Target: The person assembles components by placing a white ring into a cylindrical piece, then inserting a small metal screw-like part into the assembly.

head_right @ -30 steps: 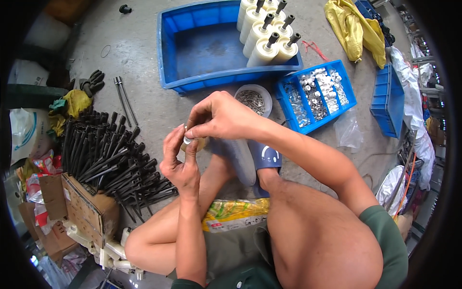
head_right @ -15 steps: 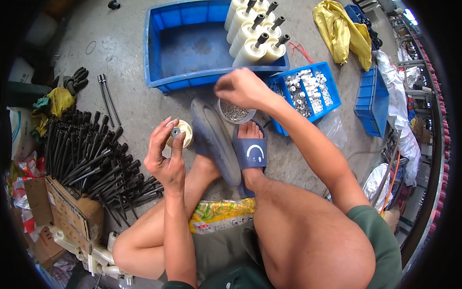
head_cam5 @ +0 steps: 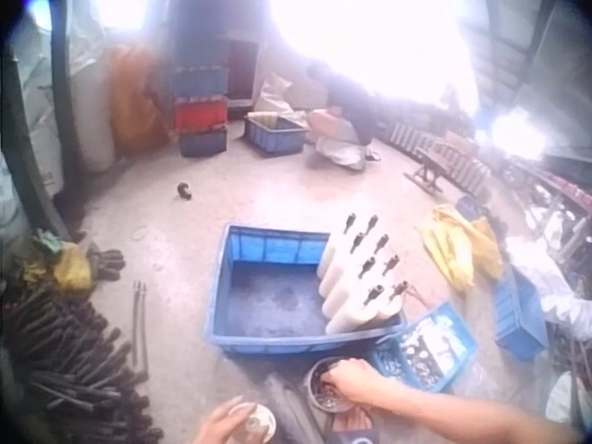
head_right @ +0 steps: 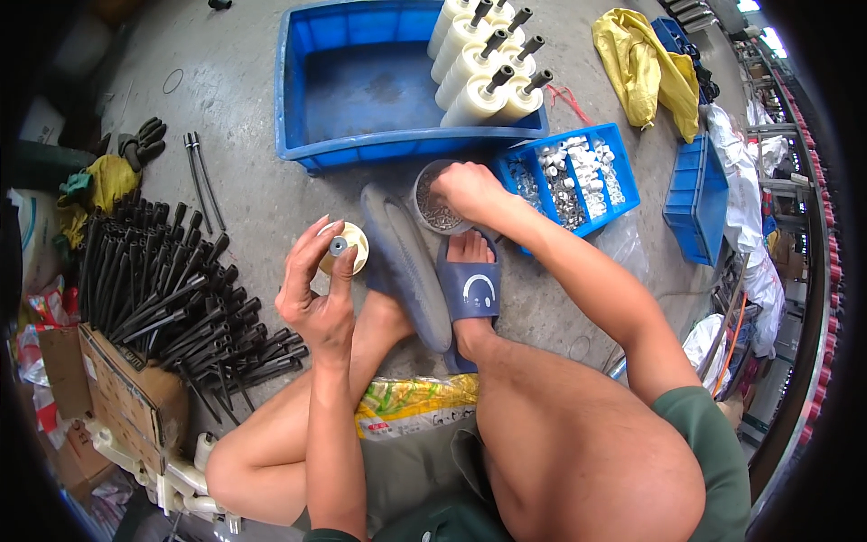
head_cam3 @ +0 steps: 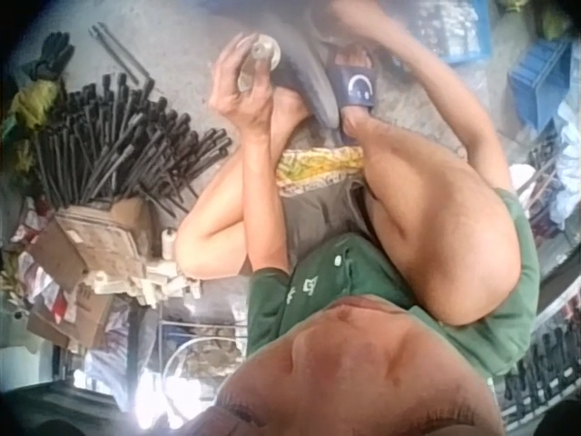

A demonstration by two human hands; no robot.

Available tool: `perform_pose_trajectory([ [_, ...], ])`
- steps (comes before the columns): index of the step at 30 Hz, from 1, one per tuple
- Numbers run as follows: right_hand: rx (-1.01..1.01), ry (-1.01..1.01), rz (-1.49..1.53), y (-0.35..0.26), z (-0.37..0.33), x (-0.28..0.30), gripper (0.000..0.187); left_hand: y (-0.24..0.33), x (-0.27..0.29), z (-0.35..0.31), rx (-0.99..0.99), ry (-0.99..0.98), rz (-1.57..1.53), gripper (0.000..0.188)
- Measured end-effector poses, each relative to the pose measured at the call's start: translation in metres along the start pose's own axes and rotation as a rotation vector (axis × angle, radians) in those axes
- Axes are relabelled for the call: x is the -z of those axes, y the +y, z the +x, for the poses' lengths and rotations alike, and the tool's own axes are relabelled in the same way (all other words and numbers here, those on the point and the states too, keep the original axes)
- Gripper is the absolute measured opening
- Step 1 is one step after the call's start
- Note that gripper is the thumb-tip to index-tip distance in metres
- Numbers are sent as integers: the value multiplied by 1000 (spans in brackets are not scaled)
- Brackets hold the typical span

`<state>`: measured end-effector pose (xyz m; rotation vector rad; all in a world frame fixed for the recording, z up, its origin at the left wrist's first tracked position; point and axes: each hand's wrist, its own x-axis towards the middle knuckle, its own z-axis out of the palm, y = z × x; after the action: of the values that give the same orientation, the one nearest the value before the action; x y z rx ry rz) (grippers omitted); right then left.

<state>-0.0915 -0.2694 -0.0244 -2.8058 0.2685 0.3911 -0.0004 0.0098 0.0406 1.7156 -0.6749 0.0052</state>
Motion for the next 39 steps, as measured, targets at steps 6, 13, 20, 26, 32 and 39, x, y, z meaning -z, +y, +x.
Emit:
perform_pose_trajectory([
  [6, 77, 245, 264, -12, -18, 43, 20, 4, -6, 1, 0, 1, 1, 27],
  [13, -166, 162, 1073, -95, -36, 102, 16, 1, -5, -1, -6, 23, -2, 28],
  [20, 90, 104, 1001, -128, -26, 124, 11, 2, -3, -2, 14, 21, 9, 30],
  [26, 356, 173, 773, -121, -4, 112, 18, 5, -2, 0, 3, 35, 9, 32],
  [32, 336, 139, 618, -131, 1, 124, 19, 2, -4, -1, 5, 57, -19, 39],
  [39, 412, 247, 391, -142, -2, 126, 11, 1, -3, 1, -9, 44, 15, 41],
])
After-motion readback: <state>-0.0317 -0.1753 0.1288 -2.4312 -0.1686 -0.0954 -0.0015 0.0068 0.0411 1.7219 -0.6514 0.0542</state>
